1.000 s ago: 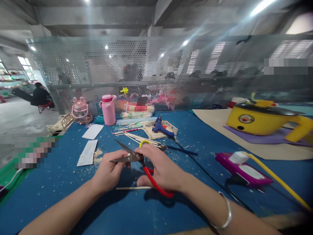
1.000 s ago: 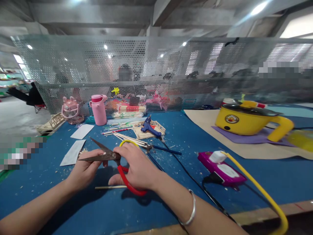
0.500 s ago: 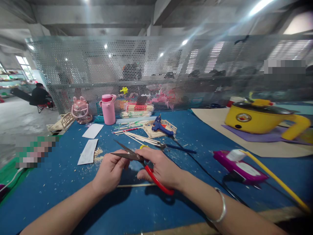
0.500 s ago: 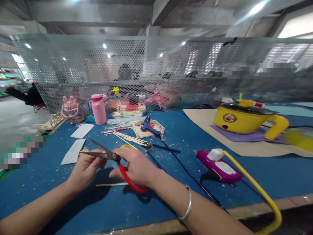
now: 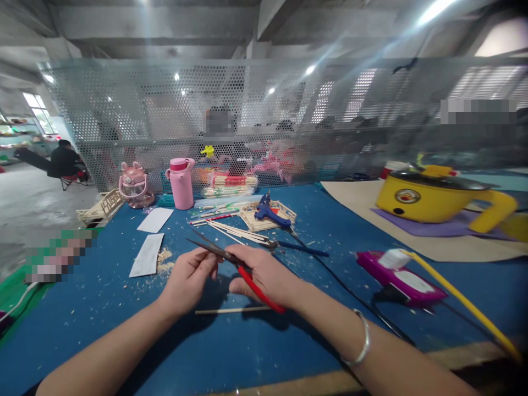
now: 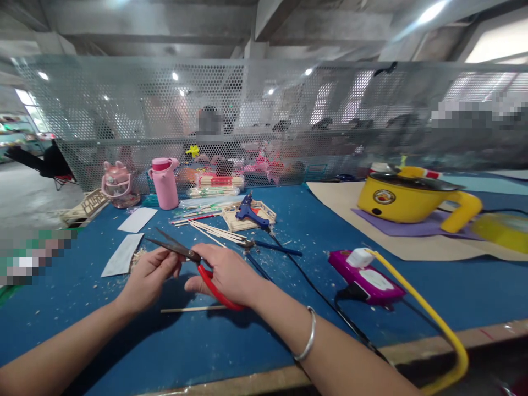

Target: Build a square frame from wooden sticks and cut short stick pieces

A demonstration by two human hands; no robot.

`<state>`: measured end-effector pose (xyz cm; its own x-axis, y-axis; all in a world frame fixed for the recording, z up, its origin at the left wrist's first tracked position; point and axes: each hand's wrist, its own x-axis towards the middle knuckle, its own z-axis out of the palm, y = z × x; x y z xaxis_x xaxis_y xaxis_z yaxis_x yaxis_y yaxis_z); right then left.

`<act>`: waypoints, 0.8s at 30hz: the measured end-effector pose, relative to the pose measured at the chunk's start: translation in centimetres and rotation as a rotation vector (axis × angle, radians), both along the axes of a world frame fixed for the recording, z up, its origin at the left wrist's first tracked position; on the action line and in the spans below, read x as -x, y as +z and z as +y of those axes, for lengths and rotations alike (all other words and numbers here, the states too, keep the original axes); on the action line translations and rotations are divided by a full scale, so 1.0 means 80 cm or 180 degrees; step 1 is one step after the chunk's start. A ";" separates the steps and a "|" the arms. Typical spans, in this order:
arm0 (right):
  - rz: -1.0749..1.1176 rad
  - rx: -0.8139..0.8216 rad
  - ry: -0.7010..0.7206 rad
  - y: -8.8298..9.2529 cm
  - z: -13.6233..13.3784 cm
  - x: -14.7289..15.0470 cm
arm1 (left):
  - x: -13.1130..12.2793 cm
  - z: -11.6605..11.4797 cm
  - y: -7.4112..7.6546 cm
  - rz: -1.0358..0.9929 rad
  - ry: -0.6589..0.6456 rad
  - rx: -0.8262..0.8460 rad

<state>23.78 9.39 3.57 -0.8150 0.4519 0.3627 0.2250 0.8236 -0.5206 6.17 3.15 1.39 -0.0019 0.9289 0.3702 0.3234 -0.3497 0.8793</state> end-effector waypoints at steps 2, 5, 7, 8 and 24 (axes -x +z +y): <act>0.0015 -0.0067 -0.0097 0.002 0.001 0.000 | 0.001 0.001 0.001 -0.0060 0.0029 -0.0058; -0.0037 -0.0285 -0.0315 0.003 0.003 -0.002 | 0.004 0.000 0.003 0.0074 0.0210 -0.0209; -0.0075 -0.0377 -0.0358 0.002 0.003 -0.003 | 0.004 -0.002 0.005 0.0200 0.0245 -0.0229; -0.0086 -0.0400 -0.0352 0.001 0.002 -0.003 | 0.004 -0.004 0.006 0.0252 0.0224 -0.0208; -0.0943 -0.0160 -0.2528 0.027 -0.008 -0.087 | 0.028 0.007 0.015 -0.0312 0.0439 0.0421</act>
